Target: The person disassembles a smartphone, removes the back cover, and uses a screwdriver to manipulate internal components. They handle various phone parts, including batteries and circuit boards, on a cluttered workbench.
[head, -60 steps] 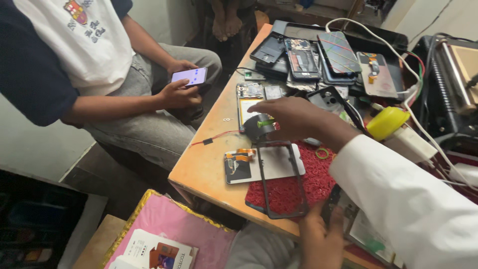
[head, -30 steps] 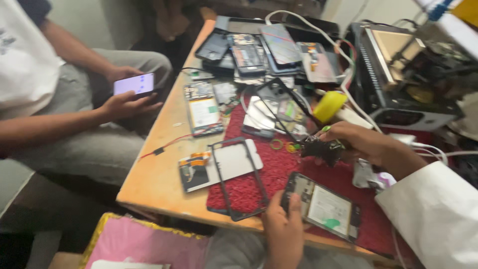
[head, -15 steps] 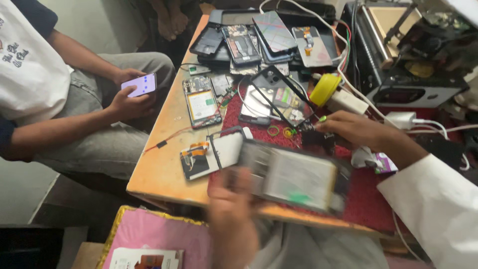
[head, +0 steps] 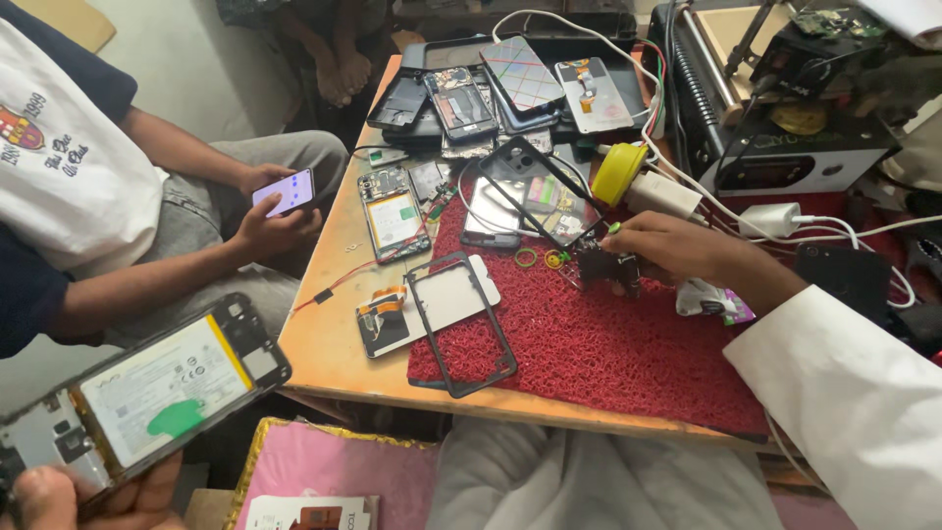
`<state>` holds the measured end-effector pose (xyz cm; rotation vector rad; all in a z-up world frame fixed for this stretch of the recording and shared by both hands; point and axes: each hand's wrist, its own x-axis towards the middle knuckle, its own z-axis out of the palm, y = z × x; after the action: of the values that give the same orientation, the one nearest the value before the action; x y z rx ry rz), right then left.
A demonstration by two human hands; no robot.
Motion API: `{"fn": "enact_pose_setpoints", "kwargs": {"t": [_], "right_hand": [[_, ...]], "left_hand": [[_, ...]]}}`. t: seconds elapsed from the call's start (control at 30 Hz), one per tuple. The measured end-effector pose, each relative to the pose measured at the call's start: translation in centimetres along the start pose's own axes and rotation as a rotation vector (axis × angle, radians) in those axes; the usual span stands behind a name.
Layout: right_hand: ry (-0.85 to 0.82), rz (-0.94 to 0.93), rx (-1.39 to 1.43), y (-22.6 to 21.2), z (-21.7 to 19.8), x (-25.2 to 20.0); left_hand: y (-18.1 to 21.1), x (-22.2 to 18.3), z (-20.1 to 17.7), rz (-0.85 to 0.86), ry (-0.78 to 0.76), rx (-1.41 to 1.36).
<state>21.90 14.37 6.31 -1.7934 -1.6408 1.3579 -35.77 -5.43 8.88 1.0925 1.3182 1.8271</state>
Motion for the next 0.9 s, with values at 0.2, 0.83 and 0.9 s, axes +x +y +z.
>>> {"fn": "enact_pose_setpoints", "kwargs": {"t": [0.2,0.83,0.9], "right_hand": [[0.079,-0.292,-0.349,-0.9,1.1,-1.1],[0.146,-0.334,-0.897,-6.0,5.3,-10.1],[0.138,-0.380,-0.880,-6.0,5.0,-9.8]], "left_hand": [[-1.1,3.1,-3.7,-0.280,-0.187,0.156],[-4.4,-8.8,19.7,-0.528,-0.070,-0.410],[-5.1,-9.3,20.1,-0.555,-0.097,-0.359]]}}
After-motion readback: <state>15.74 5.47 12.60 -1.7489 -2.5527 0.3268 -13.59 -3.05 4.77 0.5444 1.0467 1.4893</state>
